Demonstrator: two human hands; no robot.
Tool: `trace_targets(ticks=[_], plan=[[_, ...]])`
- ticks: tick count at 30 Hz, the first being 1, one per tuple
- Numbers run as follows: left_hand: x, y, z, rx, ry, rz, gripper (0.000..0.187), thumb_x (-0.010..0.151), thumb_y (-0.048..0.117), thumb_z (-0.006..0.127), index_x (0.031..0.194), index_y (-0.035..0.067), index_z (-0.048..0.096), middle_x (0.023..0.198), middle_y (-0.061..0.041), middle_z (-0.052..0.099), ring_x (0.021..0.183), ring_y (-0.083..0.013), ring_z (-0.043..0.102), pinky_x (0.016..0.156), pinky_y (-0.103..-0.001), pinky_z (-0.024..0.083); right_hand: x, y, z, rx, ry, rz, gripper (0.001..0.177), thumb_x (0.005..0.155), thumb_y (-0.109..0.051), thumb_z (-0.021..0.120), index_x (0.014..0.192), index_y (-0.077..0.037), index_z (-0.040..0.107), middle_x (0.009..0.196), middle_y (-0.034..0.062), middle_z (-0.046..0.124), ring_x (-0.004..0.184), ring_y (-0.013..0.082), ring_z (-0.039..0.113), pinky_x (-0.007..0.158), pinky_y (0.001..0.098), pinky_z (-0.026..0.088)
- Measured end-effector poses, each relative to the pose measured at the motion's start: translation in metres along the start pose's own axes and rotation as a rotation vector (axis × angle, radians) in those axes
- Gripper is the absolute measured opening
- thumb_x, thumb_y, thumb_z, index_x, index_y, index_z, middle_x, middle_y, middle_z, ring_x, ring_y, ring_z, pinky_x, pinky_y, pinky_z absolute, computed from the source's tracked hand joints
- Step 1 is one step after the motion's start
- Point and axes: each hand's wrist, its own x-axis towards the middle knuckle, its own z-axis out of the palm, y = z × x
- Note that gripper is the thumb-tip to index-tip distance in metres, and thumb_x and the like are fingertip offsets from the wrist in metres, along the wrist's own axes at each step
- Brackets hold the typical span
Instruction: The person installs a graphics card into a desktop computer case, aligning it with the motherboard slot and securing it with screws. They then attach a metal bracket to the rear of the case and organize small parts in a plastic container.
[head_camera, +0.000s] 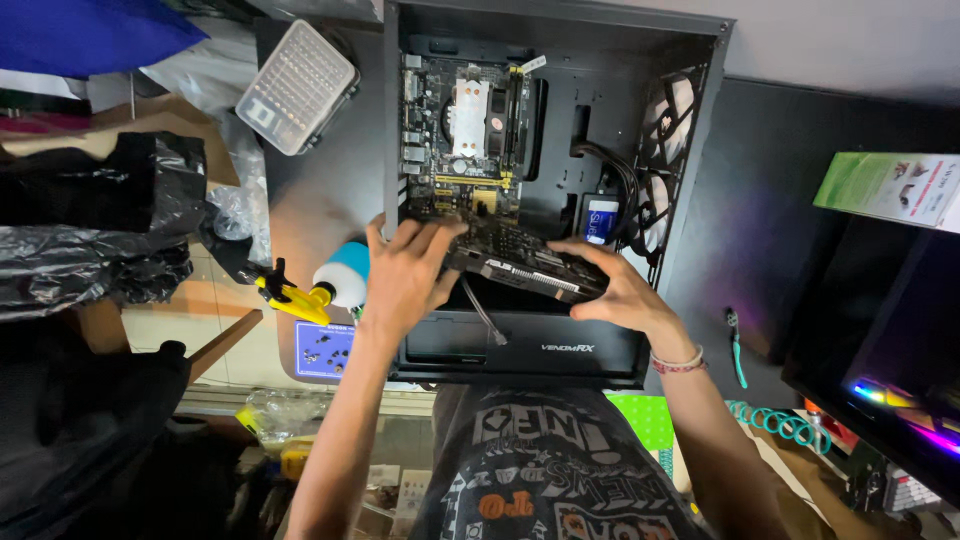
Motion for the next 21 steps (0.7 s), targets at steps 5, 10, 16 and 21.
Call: trace_targets(ticks=[5,10,16,21], plan=[[-0.007,0.005,0.008,0.015,0.034,-0.005,0.059,0.072,0.03,0.086,0.13,0.03,0.077,0.101,0.005,0.078,0.094,-0.021,0.068,0.102,-0.059,0.045,-0.006,0.018,-0.006,0.005,0.01,0.006,0.096,0.055,-0.008,0.091,0.149,-0.018,0.075,0.146,0.0198,0.072,0.131,0.0377,0.066,0.115,0.054,0.047],[-0.007,0.032,0.001,-0.016,0.028,-0.035,0.045,0.076,0.032,0.086,0.12,0.031,0.08,0.098,0.005,0.08,0.096,-0.0214,0.07,0.104,-0.059,0.043,-0.024,0.024,-0.008,-0.023,0.014,0.043,0.098,0.053,-0.014,0.096,0.149,-0.017,0.075,0.152,0.0211,0.069,0.138,0.0418,0.063,0.119,0.0563,0.043],[-0.016,0.075,-0.012,-0.041,-0.044,-0.017,0.055,0.071,0.027,0.084,0.125,0.031,0.078,0.109,0.001,0.079,0.101,-0.0241,0.07,0.108,-0.063,0.041,-0.052,0.047,-0.019,-0.036,-0.001,0.077,0.094,0.056,-0.009,0.09,0.149,-0.017,0.075,0.153,0.0216,0.067,0.143,0.0415,0.06,0.122,0.0524,0.04],[-0.041,0.109,-0.001,-0.045,-0.082,-0.019,0.055,0.073,0.045,0.09,0.126,0.034,0.077,0.116,0.0,0.078,0.104,-0.0234,0.069,0.108,-0.062,0.039,-0.086,0.062,-0.028,0.008,-0.001,0.089,0.095,0.054,-0.01,0.089,0.148,-0.015,0.076,0.156,0.0252,0.066,0.145,0.0454,0.059,0.124,0.0566,0.038]])
